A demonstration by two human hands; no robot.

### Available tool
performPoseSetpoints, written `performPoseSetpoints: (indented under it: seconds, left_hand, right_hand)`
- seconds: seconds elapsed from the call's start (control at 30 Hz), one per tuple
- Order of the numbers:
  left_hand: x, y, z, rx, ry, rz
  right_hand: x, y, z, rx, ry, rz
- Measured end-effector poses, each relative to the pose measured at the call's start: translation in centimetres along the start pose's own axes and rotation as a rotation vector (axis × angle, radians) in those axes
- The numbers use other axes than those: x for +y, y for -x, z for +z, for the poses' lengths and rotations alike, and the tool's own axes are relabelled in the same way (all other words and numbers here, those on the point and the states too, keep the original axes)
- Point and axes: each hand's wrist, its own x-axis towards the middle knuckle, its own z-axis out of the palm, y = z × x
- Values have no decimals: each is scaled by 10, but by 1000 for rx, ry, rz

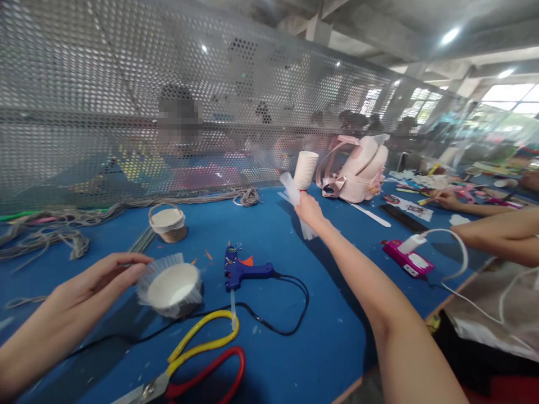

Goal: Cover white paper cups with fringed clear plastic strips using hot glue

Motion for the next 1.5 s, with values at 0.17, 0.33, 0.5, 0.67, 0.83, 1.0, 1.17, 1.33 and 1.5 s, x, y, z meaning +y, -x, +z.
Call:
performPoseSetpoints:
  seconds: [0.17,0.33,0.5,0.67,0.83,1.0,1.17,1.33,1.5]
  left_hand:
    - [-2,6,-2,32,54,13]
    - [-12,11,-3,30,152,-2]
    - [-19,19,5,-37,271,-71]
    - [-20,30,22,-193,208,-154]
    - [-27,28,34,-147,279,-77]
    - [-38,15,27,-182,487,-64]
    - [-37,13,18,-156,596,-169]
    - [-19,29,12,-14,589,-279]
    - [-9,26,13,63,545,-320]
  right_hand:
    - [-15,-2,8,-42,88,60]
    - [-21,5,-7,-22,79,-18]
    - [-57,36,-30,104,-304,-263]
    - [-110,85,-21,-355,-839,-496]
    - [-140,119,-2,-678,-1047,-491]
    - [-143,136,-8,-846,-1131,-375]
    - [-140,142,-15,-604,-1005,-456]
    - [-140,144,-16,-459,-1027,-541]
    - [-142,144,-16,-216,-975,-661]
